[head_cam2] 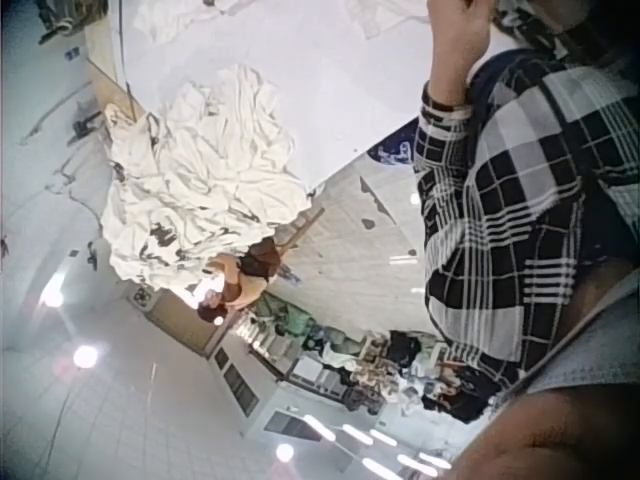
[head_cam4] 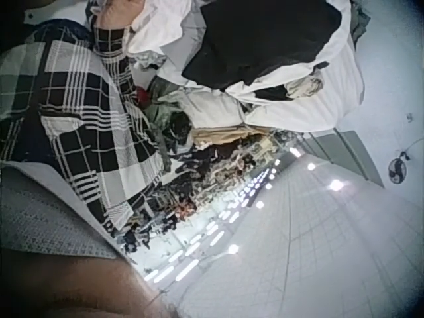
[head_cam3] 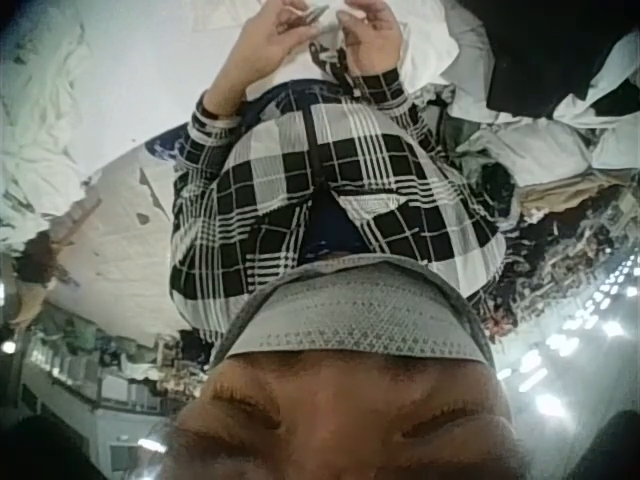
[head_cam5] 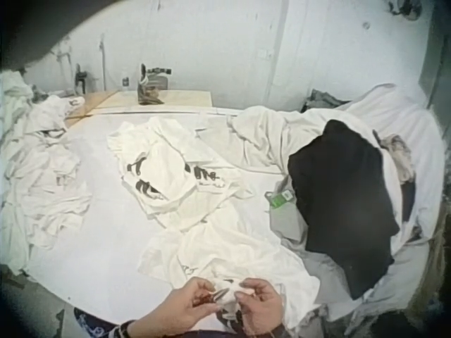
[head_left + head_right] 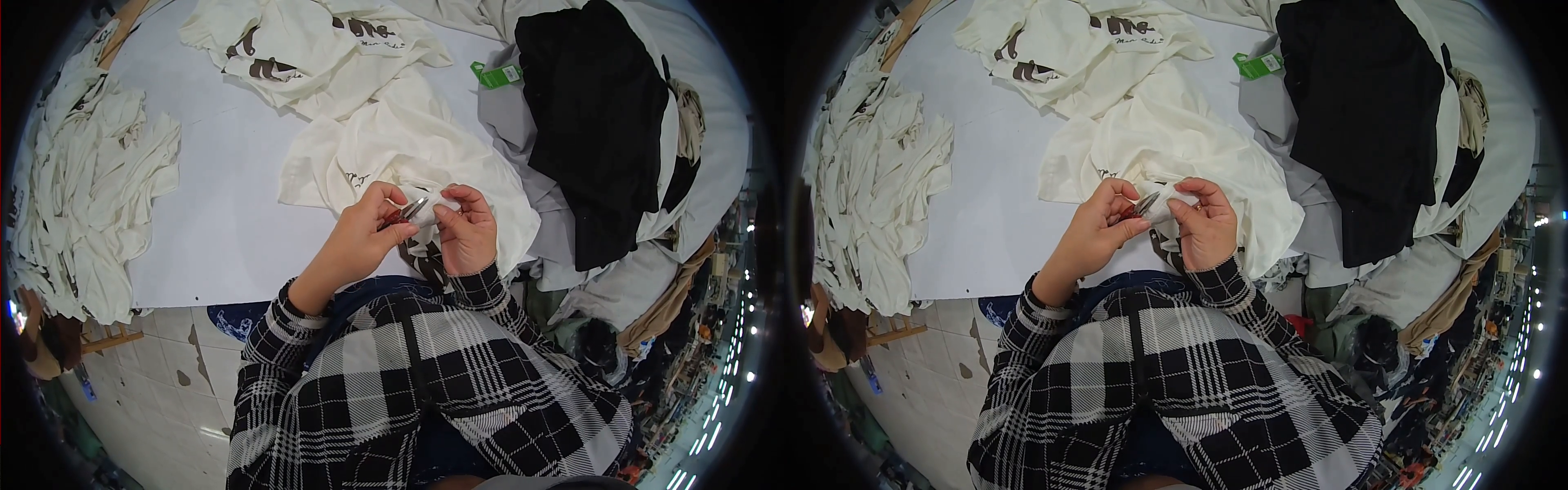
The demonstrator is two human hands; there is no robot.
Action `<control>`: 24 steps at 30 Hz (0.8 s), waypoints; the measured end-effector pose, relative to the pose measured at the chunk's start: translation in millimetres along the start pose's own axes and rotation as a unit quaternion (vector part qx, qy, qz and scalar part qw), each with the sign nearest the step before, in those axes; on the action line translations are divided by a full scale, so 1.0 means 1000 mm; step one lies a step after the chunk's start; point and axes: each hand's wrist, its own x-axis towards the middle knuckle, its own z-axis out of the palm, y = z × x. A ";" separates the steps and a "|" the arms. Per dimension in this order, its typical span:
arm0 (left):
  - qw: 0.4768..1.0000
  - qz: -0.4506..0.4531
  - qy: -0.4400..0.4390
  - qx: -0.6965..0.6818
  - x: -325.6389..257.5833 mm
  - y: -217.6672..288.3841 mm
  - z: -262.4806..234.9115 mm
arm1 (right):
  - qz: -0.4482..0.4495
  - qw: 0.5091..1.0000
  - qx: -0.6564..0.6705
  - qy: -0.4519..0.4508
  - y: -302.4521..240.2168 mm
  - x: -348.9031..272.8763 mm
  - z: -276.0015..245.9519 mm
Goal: Trimming loose threads from printed t-shirts using thread snips.
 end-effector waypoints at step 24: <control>0.992 0.025 0.116 0.051 0.023 -0.002 0.007 | -0.011 0.989 -0.144 0.034 0.002 -0.006 0.009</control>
